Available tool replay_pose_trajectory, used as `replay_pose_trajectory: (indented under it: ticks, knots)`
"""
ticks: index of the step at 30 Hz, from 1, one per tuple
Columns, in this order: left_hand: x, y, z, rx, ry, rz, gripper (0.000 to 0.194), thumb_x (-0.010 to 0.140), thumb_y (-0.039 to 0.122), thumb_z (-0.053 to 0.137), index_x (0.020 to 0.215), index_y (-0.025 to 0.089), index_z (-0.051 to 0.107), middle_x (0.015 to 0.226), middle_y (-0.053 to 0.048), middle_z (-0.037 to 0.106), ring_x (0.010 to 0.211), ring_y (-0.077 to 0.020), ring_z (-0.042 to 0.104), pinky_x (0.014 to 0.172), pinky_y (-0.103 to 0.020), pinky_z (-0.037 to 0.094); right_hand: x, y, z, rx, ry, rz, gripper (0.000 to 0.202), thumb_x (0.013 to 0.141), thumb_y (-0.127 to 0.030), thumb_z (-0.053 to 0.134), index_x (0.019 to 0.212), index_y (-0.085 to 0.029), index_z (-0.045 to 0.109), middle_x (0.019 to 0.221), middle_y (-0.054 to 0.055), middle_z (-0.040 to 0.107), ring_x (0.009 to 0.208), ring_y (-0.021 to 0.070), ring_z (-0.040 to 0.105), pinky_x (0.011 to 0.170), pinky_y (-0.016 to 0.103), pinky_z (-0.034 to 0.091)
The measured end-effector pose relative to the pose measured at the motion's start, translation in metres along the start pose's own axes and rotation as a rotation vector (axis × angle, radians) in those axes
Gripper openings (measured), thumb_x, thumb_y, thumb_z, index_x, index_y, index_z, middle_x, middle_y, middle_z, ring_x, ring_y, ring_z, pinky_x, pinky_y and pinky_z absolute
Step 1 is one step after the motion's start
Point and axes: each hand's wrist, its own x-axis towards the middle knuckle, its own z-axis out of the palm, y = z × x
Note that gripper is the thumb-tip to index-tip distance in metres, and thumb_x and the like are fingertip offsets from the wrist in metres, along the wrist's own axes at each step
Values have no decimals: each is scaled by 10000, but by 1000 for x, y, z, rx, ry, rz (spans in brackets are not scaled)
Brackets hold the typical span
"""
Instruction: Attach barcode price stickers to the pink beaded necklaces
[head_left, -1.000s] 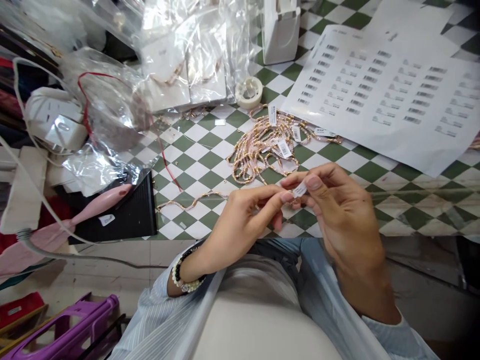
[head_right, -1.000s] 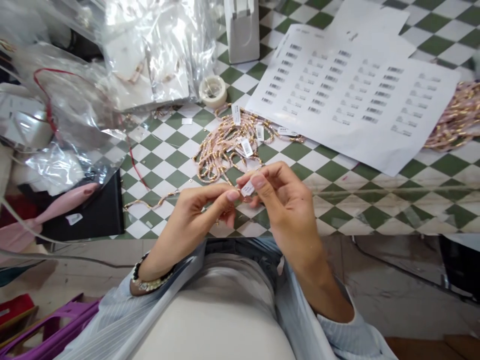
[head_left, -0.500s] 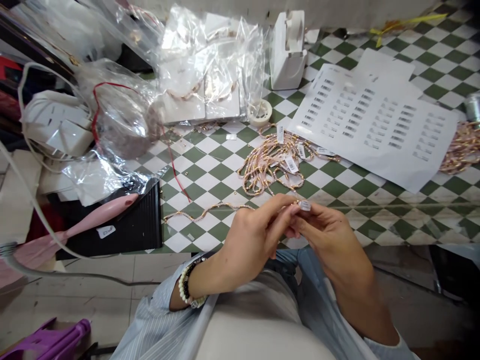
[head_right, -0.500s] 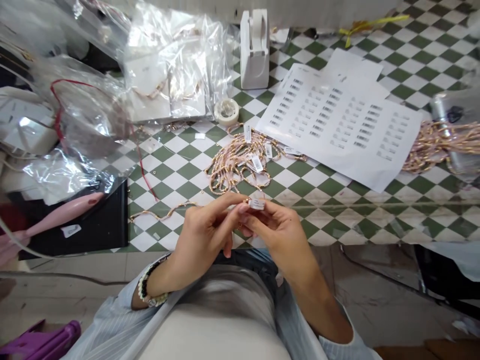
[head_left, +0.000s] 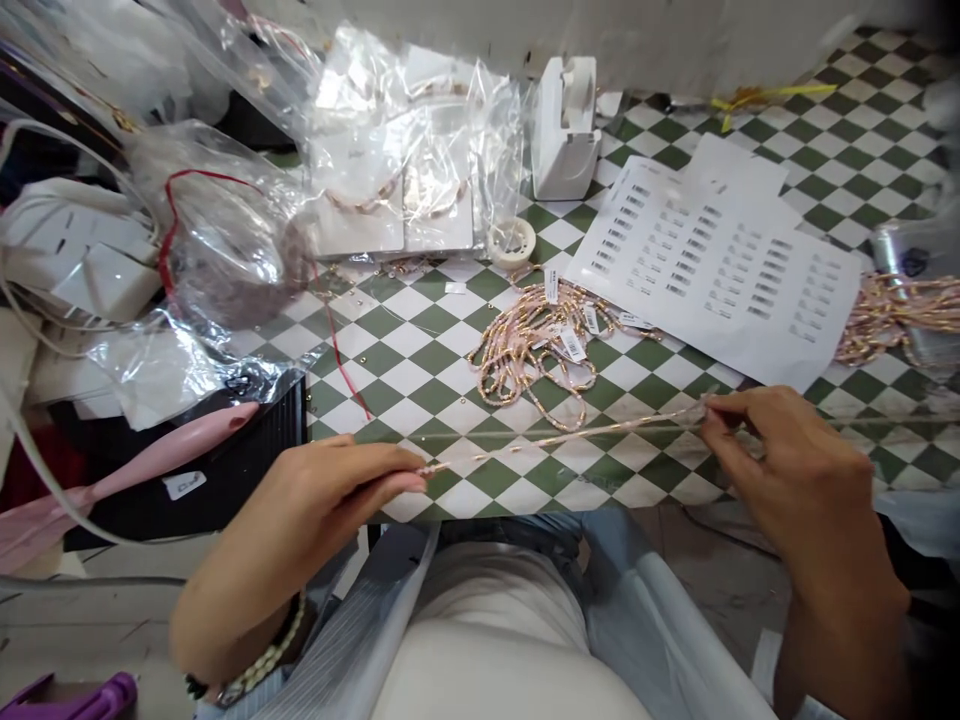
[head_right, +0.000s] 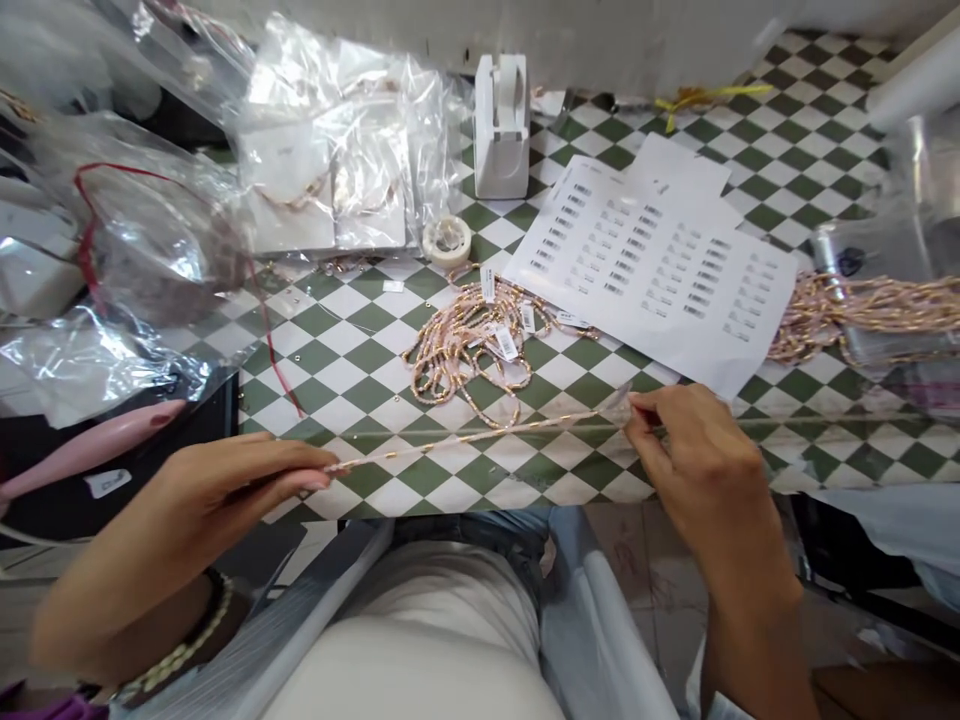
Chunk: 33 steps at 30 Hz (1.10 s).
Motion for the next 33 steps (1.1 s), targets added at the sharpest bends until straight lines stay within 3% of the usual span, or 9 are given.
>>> replay_pose_trajectory:
  ticks: [3, 7, 14, 18, 23, 29, 33]
  knots:
    - [-10, -11, 0, -51, -45, -106, 160, 1008, 329, 607, 1041, 254, 745, 979, 60, 810, 803, -94, 748, 764, -126, 522, -1, 3, 4, -148, -45, -87, 105, 1008, -214, 518, 938, -185, 590, 842, 61, 666, 800, 193, 631, 742, 293, 479]
    - [-16, -17, 11, -128, -185, -219, 285, 1041, 220, 486, 1204, 296, 708, 1123, 50, 781, 901, -92, 730, 819, -135, 514, -1, 4, 5, -326, -64, -105, 155, 1027, -188, 466, 931, -162, 585, 810, 78, 643, 771, 209, 603, 725, 308, 458]
    - [-19, -12, 21, -104, -3, -412, 246, 1018, 373, 545, 1075, 286, 767, 838, 55, 766, 704, -100, 677, 671, -159, 477, 4, 7, -1, -461, -60, -171, 189, 1036, -188, 458, 939, -134, 610, 785, 75, 633, 743, 193, 596, 623, 298, 413]
    - [-26, -12, 20, -120, 24, -480, 237, 972, 459, 619, 1030, 307, 791, 954, 54, 801, 758, -129, 700, 716, -189, 501, 4, 11, 1, -469, -52, -170, 193, 1035, -180, 451, 946, -126, 613, 804, 79, 650, 777, 198, 616, 672, 288, 438]
    - [-44, -22, 19, -84, 15, -436, 245, 987, 443, 598, 1152, 379, 768, 1066, 59, 794, 907, -167, 683, 846, -241, 496, -3, 21, 1, -493, -34, -143, 243, 1044, -212, 414, 903, -144, 600, 778, 69, 628, 762, 214, 615, 636, 298, 431]
    - [-58, -27, 0, 28, 112, -550, 305, 928, 522, 629, 1104, 334, 792, 997, 24, 800, 853, -183, 699, 750, -236, 530, -13, 30, -3, -506, -55, -82, 303, 1052, -256, 365, 870, -157, 587, 765, 73, 633, 751, 231, 624, 639, 314, 445]
    - [-64, -24, -14, -7, 39, -487, 338, 997, 401, 520, 1240, 315, 738, 1074, 18, 782, 912, -142, 714, 831, -206, 555, -15, 32, 0, -512, -54, -39, 305, 1044, -263, 389, 836, -173, 593, 738, 78, 648, 741, 237, 635, 623, 318, 444]
